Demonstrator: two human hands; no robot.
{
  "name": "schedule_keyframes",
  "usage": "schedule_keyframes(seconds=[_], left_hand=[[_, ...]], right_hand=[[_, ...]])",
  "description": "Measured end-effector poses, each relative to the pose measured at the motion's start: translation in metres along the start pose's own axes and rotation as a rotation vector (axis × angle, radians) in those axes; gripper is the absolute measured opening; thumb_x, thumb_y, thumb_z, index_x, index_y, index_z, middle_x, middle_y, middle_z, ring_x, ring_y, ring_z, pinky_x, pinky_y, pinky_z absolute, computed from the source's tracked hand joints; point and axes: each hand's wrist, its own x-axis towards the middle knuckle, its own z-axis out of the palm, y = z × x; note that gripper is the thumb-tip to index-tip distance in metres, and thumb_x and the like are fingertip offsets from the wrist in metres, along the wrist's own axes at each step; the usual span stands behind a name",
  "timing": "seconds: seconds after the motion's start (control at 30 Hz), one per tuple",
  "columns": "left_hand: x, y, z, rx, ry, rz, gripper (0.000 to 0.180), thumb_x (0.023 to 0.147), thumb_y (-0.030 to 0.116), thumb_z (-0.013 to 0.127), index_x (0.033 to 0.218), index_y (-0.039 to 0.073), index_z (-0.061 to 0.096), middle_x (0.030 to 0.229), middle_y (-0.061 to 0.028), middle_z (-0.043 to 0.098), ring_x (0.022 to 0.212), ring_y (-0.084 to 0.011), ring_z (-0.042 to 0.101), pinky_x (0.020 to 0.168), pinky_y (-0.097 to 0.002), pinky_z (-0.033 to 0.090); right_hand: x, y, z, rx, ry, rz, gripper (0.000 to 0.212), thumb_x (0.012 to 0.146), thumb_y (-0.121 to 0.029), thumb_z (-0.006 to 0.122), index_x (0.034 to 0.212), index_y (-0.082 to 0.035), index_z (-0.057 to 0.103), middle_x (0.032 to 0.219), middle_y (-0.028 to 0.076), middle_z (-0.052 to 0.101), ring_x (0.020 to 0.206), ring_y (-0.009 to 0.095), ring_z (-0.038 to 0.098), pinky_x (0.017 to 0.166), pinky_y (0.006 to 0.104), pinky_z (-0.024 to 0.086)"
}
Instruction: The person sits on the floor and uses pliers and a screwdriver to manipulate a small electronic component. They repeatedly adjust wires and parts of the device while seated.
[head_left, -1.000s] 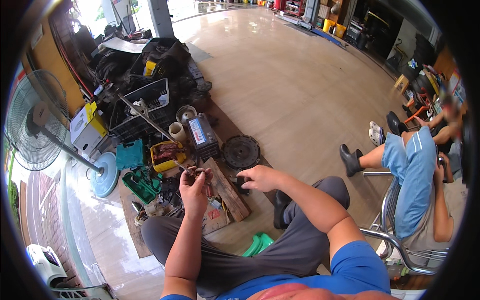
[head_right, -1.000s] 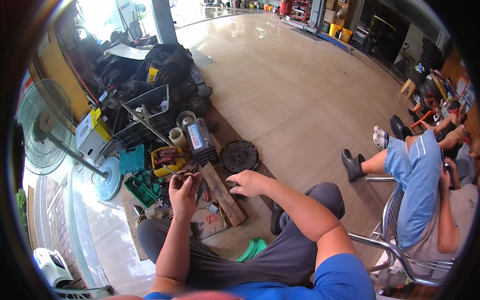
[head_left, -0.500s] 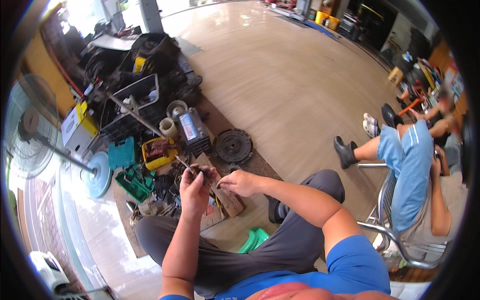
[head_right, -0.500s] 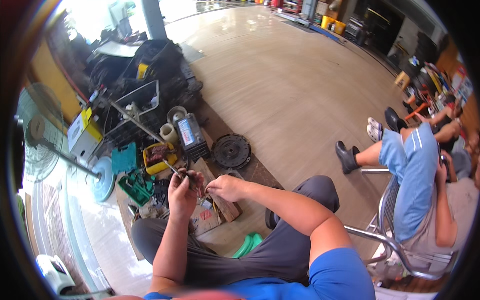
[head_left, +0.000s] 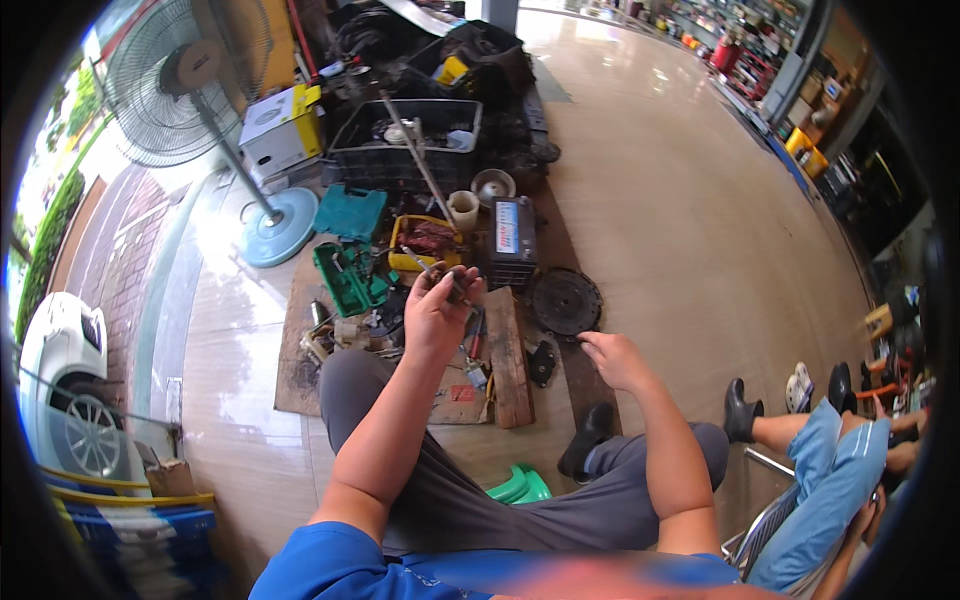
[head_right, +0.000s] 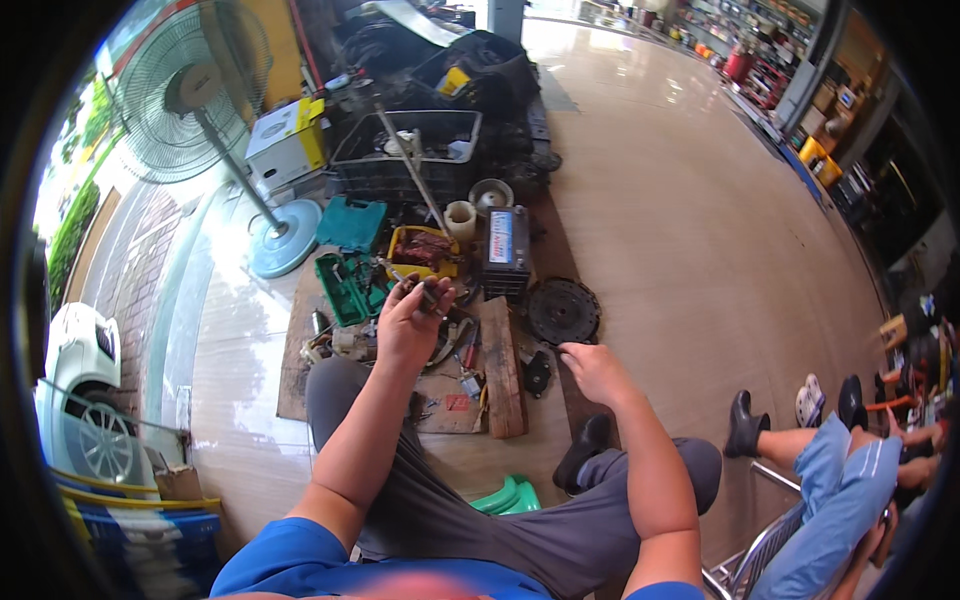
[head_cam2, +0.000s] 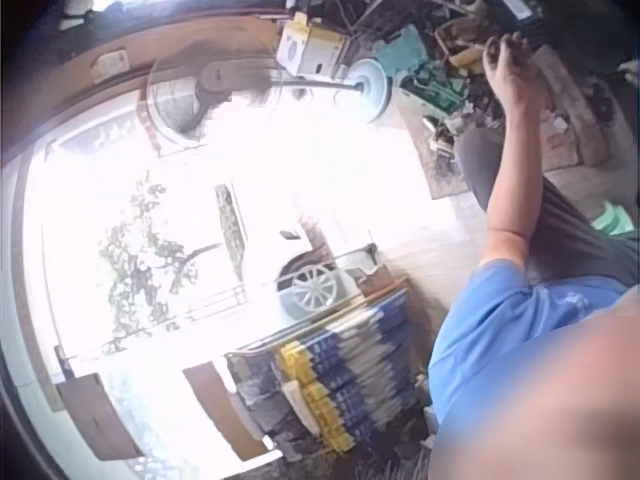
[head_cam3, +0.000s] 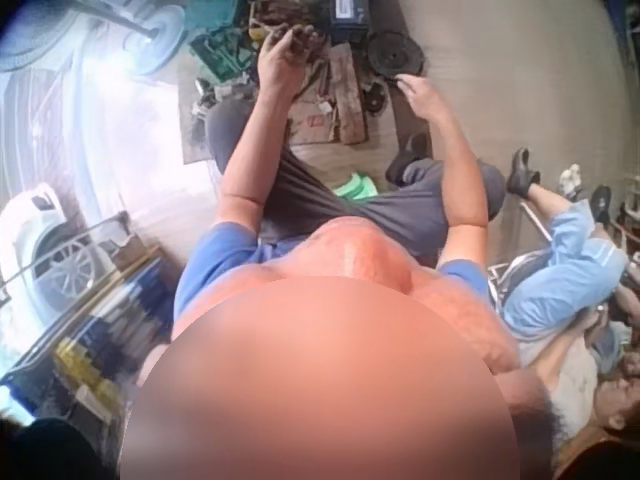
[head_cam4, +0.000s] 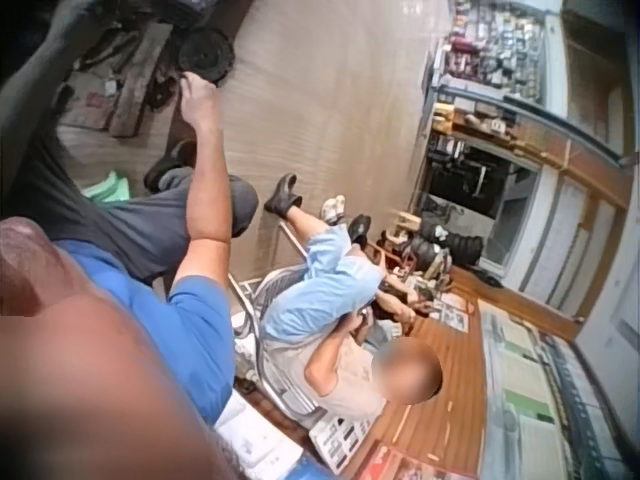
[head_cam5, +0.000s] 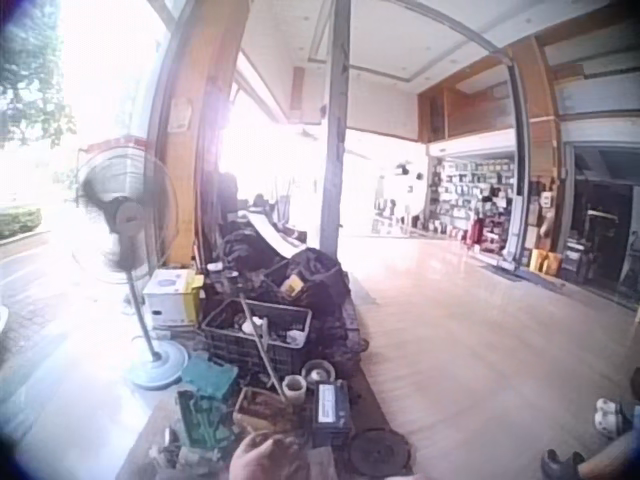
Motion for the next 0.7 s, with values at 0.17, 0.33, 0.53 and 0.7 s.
schedule_keyframes(seconds=[0.17, 0.33, 0.53, 0.7], left_hand=[[0.006, 0.016, -0.002, -0.016, 0.095, 0.066, 0.022, 0.096, -0.001, 0.053, 0.118, 0.002, 0.051, 0.112, -0.0176, 0.064, 0.111, -0.0373, 0.064, 0.098, -0.0525, 0.055], [0.005, 0.026, -0.006, 0.044, -0.032, -0.089, 0.025, 0.093, 0.001, 0.051, 0.118, -0.002, 0.054, 0.112, -0.0222, 0.067, 0.103, -0.0348, 0.068, 0.091, -0.0482, 0.056], [-0.01, 0.032, 0.003, 0.207, -0.359, -0.419, 0.04, 0.081, -0.009, 0.053, 0.12, -0.002, 0.059, 0.118, -0.0188, 0.067, 0.107, -0.0286, 0.068, 0.09, -0.0445, 0.058], [-0.014, 0.03, 0.007, 0.938, -0.674, -0.528, 0.041, 0.078, -0.002, 0.067, 0.118, -0.002, 0.065, 0.098, -0.01, 0.072, 0.085, -0.019, 0.07, 0.076, -0.0338, 0.058]], right_hand=[[0.003, 0.029, -0.003, -0.088, 0.051, 0.078, 0.032, 0.099, -0.023, 0.057, 0.123, -0.005, 0.067, 0.099, 0.024, 0.07, 0.092, 0.041, 0.067, 0.081, 0.0489, 0.053], [-0.006, 0.035, -0.018, 0.066, 0.097, 0.187, 0.035, 0.101, -0.017, 0.05, 0.128, 0.0, 0.064, 0.073, 0.012, 0.06, 0.066, 0.021, 0.058, 0.065, 0.038, 0.05], [-0.017, 0.087, -0.059, -0.022, 0.245, 0.236, 0.038, 0.105, -0.016, 0.048, 0.138, 0.0, 0.058, 0.069, 0.004, 0.051, 0.065, 0.012, 0.05, 0.064, 0.0314, 0.045], [-0.032, 0.166, -0.098, -0.009, 0.396, 0.142, 0.039, 0.107, -0.016, 0.046, 0.142, -0.005, 0.056, 0.067, -0.002, 0.04, 0.062, 0.009, 0.04, 0.059, 0.0288, 0.038]])
